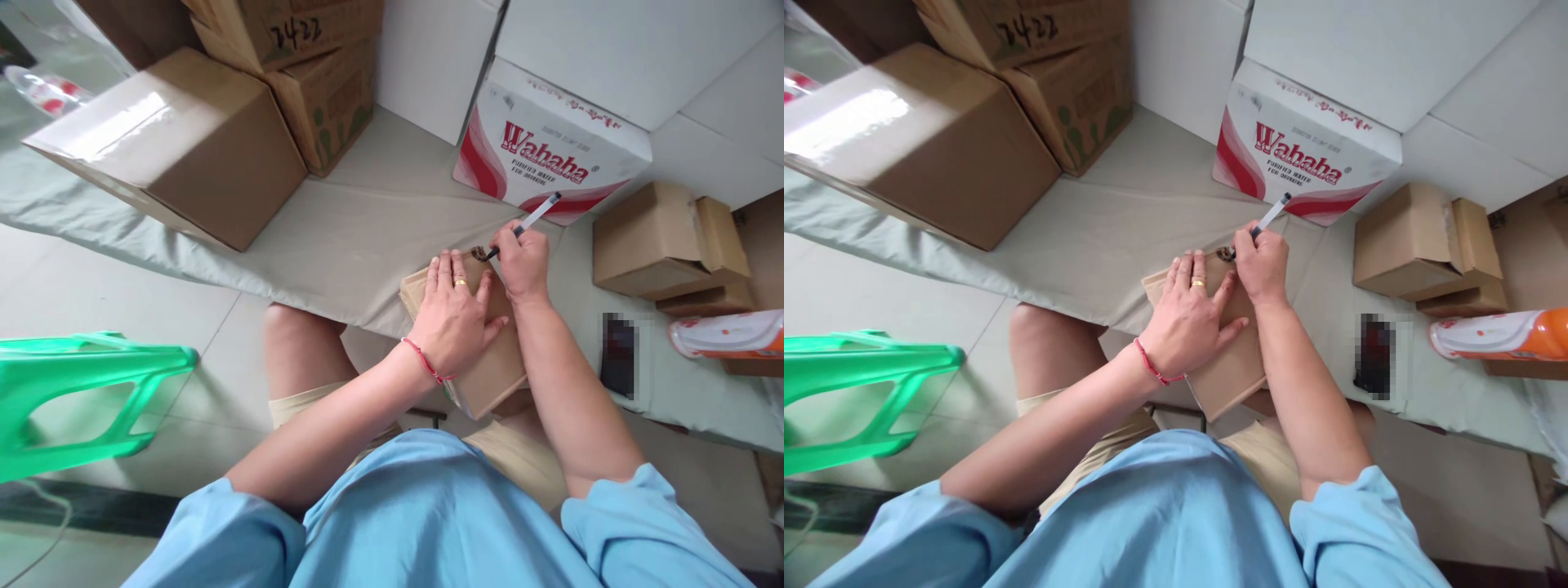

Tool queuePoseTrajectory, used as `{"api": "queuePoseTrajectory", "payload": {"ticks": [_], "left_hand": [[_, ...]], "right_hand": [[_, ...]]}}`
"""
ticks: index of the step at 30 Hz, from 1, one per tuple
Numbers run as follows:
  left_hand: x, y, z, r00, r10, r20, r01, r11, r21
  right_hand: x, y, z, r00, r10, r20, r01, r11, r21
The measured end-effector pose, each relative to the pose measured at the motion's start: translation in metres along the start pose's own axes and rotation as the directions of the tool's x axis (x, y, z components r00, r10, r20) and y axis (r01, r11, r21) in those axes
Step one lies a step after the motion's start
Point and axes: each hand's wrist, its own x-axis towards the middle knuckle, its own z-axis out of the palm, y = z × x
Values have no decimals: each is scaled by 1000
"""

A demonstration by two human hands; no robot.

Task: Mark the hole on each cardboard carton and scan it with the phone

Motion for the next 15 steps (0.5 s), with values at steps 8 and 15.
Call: {"api": "queuePoseTrajectory", "payload": {"ticks": [8, 15], "left_hand": [[0, -1, 2, 1000, 1, -4, -1, 1000, 0], [0, 0, 1, 1000, 2, -1, -2, 1000, 4]], "right_hand": [[0, -1, 0, 1000, -20, -19, 19, 999, -50], [0, -3, -1, 997, -29, -65, 23, 995, -92]]}}
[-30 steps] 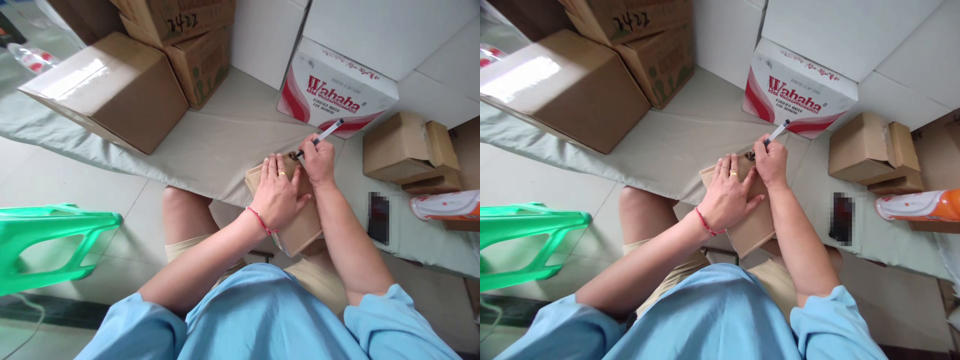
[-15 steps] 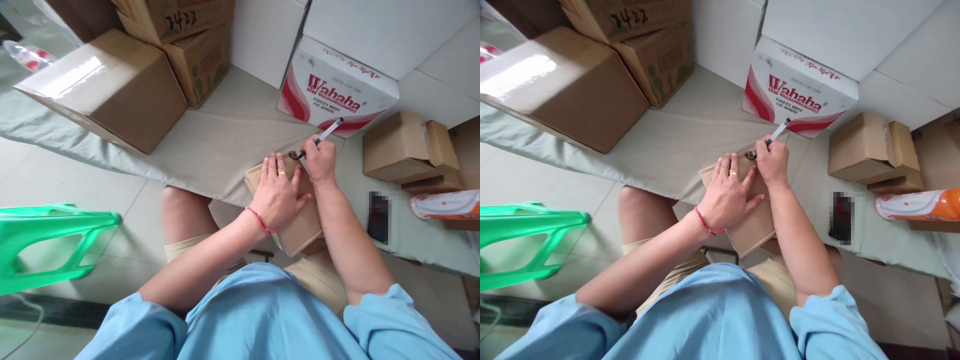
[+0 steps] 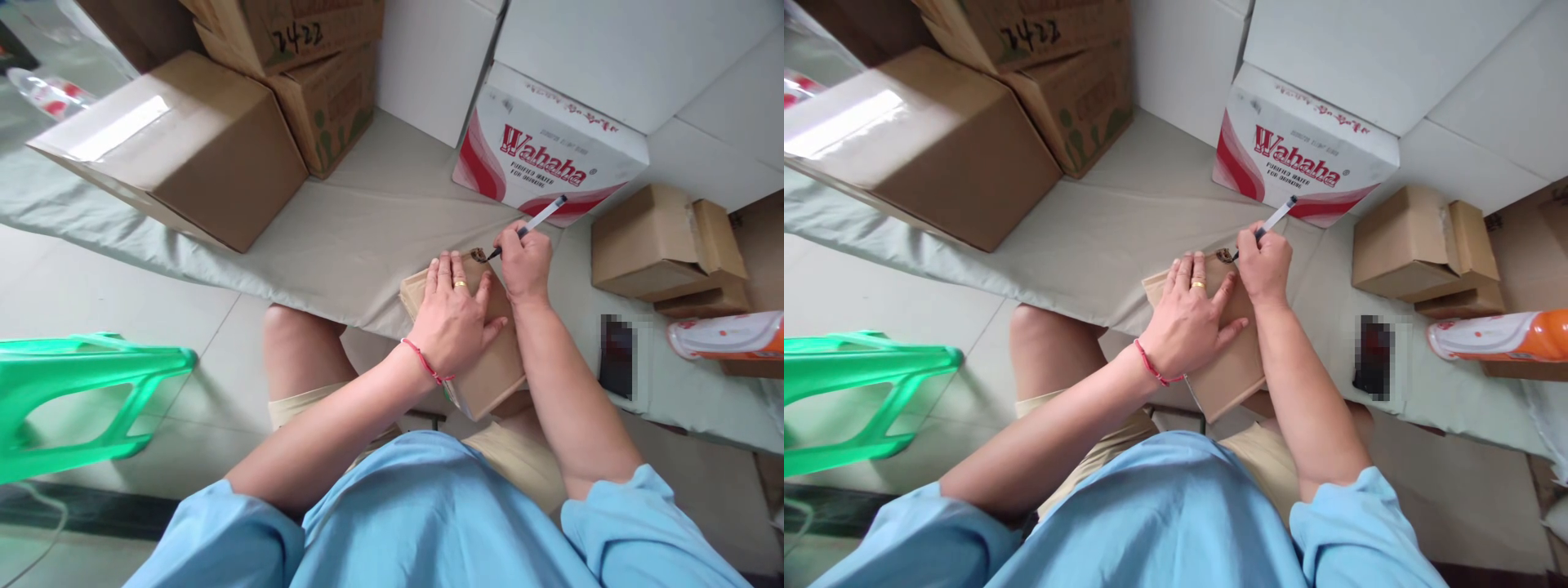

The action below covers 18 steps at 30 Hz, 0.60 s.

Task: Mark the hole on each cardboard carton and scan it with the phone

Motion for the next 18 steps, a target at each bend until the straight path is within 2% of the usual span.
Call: {"api": "queuePoseTrajectory", "payload": {"ticks": [7, 10, 14, 16, 18], "left_hand": [[0, 0, -2, 1000, -5, 7, 5, 1000, -12], [-1, -1, 0, 999, 10, -35, -11, 1000, -29], [-3, -12, 9, 978, 67, -200, -87, 992, -95], [-4, -22, 14, 941, 93, -326, -152, 976, -159], [-8, -35, 18, 881, 77, -467, -195, 958, -210]], "right_hand": [[0, 2, 0, 999, -17, -28, 16, 999, -37], [2, 1, 0, 996, -25, -83, 22, 999, -43], [-6, -11, -16, 980, -66, -189, 87, 991, 102], [-20, -17, -39, 979, -79, -186, 109, 981, 162], [-44, -15, -70, 981, -61, -183, 88, 986, 142]]}}
